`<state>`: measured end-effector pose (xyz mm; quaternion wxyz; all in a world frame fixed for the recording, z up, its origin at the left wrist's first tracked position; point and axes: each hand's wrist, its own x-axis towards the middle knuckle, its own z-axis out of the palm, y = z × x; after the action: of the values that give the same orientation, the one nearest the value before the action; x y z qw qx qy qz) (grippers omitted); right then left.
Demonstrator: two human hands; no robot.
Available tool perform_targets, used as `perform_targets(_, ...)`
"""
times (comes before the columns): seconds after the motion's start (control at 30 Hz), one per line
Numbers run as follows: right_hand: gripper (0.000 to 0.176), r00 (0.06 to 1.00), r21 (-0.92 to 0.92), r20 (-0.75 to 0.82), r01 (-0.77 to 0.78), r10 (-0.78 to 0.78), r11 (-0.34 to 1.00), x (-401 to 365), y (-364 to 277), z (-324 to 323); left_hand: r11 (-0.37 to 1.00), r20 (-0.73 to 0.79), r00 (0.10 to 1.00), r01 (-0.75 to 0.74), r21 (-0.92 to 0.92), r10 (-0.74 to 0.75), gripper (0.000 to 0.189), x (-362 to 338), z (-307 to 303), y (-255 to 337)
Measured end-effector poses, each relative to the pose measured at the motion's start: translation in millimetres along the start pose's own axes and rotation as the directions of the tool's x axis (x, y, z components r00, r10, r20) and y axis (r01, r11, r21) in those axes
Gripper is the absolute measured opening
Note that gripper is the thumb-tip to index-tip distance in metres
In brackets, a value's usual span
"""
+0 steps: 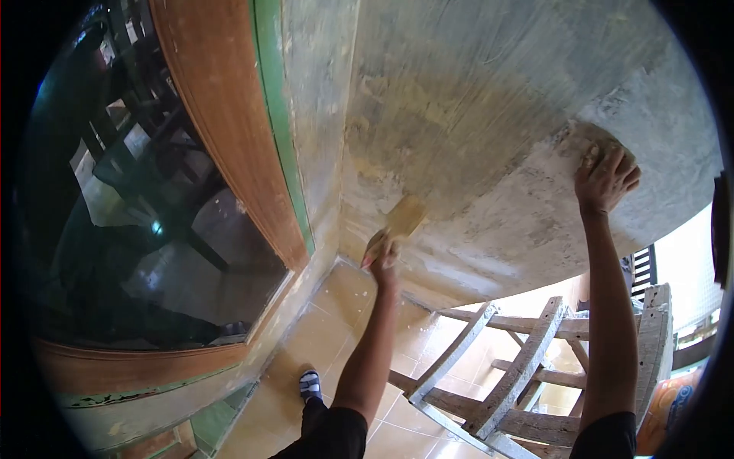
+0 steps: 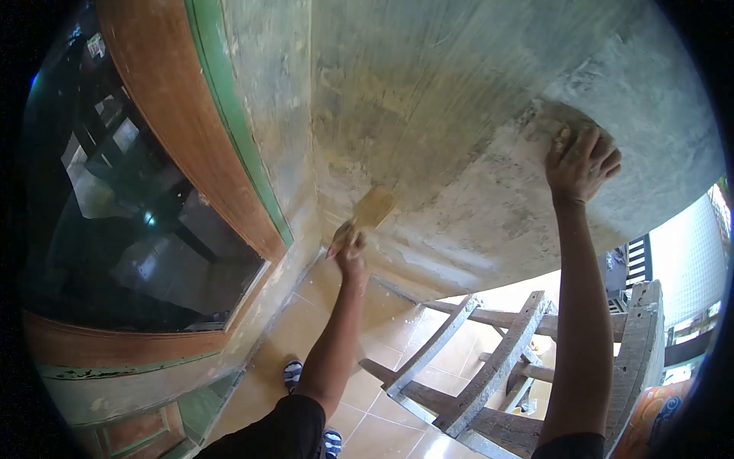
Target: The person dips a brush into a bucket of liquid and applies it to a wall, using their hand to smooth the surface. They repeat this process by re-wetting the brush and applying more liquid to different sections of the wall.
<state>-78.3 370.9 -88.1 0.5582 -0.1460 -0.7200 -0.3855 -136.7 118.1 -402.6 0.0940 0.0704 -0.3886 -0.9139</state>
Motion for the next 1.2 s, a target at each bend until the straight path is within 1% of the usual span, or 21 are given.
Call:
perform_targets(0.07, 0.039, 1.000, -0.030, 0.023, 0.004, -0.003, 1.000, 0, 3, 1, 0.965, -0.197, 0.952, 0.252, 0.077, -0.234, 0.008, 6, -55, -15)
perform_targets(0.1, 0.039, 1.000, -0.012, 0.013, 0.011, -0.011, 1.000, 2, 1, -1, 0.935, -0.277, 0.908, 0.346, 0.074, -0.314, 0.017, 15, -65, -17)
perform_targets(0.13, 0.039, 1.000, -0.010, 0.021, 0.012, -0.012, 1.000, 1, 2, 0, 0.949, -0.160, 0.950, 0.233, -0.213, -0.269, 0.017, 28, -64, -27)
perform_targets(0.17, 0.038, 0.999, -0.023, 0.033, 0.015, -0.014, 1.000, 1, 4, 1, 0.862, -0.062, 0.981, 0.128, -0.491, -0.182, 0.017, 47, -55, -33)
perform_targets(0.23, 0.036, 0.999, -0.033, 0.049, 0.011, -0.010, 0.999, -1, 3, 0, 0.992, -0.015, 1.000, -0.012, -0.124, 0.010, 0.018, 63, 30, 40)
perform_targets(0.3, 0.034, 1.000, -0.005, 0.022, 0.010, -0.010, 1.000, 2, 2, -1, 0.968, -0.035, 0.999, 0.018, -0.250, -0.028, 0.022, 79, 81, 85)
perform_targets(0.33, 0.034, 1.000, -0.008, 0.022, 0.009, -0.009, 1.000, 3, 1, -2, 0.968, -0.032, 0.999, 0.020, -0.250, -0.029, 0.022, 86, 84, 96)
perform_targets(0.4, 0.033, 1.000, 0.002, 0.002, 0.003, -0.003, 1.000, 4, -1, -3, 0.922, 0.182, 0.982, 0.030, -0.386, 0.045, 0.021, 100, 81, 117)
perform_targets(0.43, 0.033, 1.000, -0.007, 0.007, -0.002, 0.002, 1.000, 4, -1, -3, 0.891, 0.114, 0.989, -0.028, -0.453, 0.089, 0.019, 82, 88, 132)
perform_targets(0.47, 0.033, 1.000, -0.007, 0.006, -0.001, 0.001, 1.000, 4, -1, -3, 0.893, 0.123, 0.989, -0.018, -0.449, 0.082, 0.019, 75, 81, 111)
perform_targets(0.53, 0.033, 1.000, -0.011, 0.012, 0.001, -0.001, 1.000, 2, 0, -4, 0.897, 0.032, 0.999, 0.032, -0.441, -0.020, 0.020, 70, 54, 44)
perform_targets(0.67, 0.032, 1.000, -0.011, -0.020, 0.022, -0.022, 1.000, 3, 1, -1, 0.918, -0.041, 0.987, 0.128, -0.375, -0.154, 0.021, 47, 7, -25)
perform_targets(0.73, 0.033, 0.999, -0.001, -0.029, 0.043, -0.043, 0.999, 2, 1, -2, 0.985, -0.086, 0.990, 0.098, -0.142, -0.111, 0.018, 42, -19, -47)
perform_targets(0.8, 0.033, 0.999, -0.029, 0.032, -0.008, 0.009, 1.000, 4, 0, -3, 0.991, -0.147, 0.985, 0.071, -0.114, -0.087, 0.017, 30, -41, -57)
perform_targets(0.87, 0.032, 1.000, -0.013, 0.007, -0.002, 0.002, 1.000, 5, -1, -3, 0.995, -0.191, 0.980, 0.027, -0.098, -0.046, 0.015, 31, -30, -47)
perform_targets(0.93, 0.031, 1.000, -0.004, -0.001, -0.002, 0.002, 1.000, 4, -1, -5, 0.997, -0.061, 0.998, -0.004, -0.071, -0.001, 0.017, 27, -10, -37)
perform_targets(0.97, 0.029, 1.000, 0.002, 0.006, -0.005, 0.005, 1.000, 5, -2, -5, 0.992, -0.003, 0.994, -0.105, 0.074, 0.106, 0.016, 29, 12, -26)
perform_targets(1.0, 0.028, 1.000, 0.007, 0.010, -0.008, 0.007, 1.000, 5, -2, -6, 0.991, 0.000, 0.994, -0.109, 0.078, 0.110, 0.016, 28, 33, -8)
perform_targets(1.07, 0.028, 1.000, 0.011, 0.008, -0.011, 0.010, 1.000, 5, -3, -5, 0.967, -0.024, 0.999, -0.048, -0.250, 0.044, 0.016, 20, 70, 34)
perform_targets(1.13, 0.027, 1.000, 0.005, 0.002, -0.006, 0.006, 1.000, 7, -1, -4, 0.939, -0.031, 0.996, -0.084, -0.333, 0.078, 0.016, 18, 76, 58)
perform_targets(1.2, 0.027, 1.000, 0.007, 0.005, -0.013, 0.013, 1.000, 7, -2, -5, 0.904, 0.088, 0.992, -0.046, -0.426, 0.092, 0.016, 17, 67, 58)
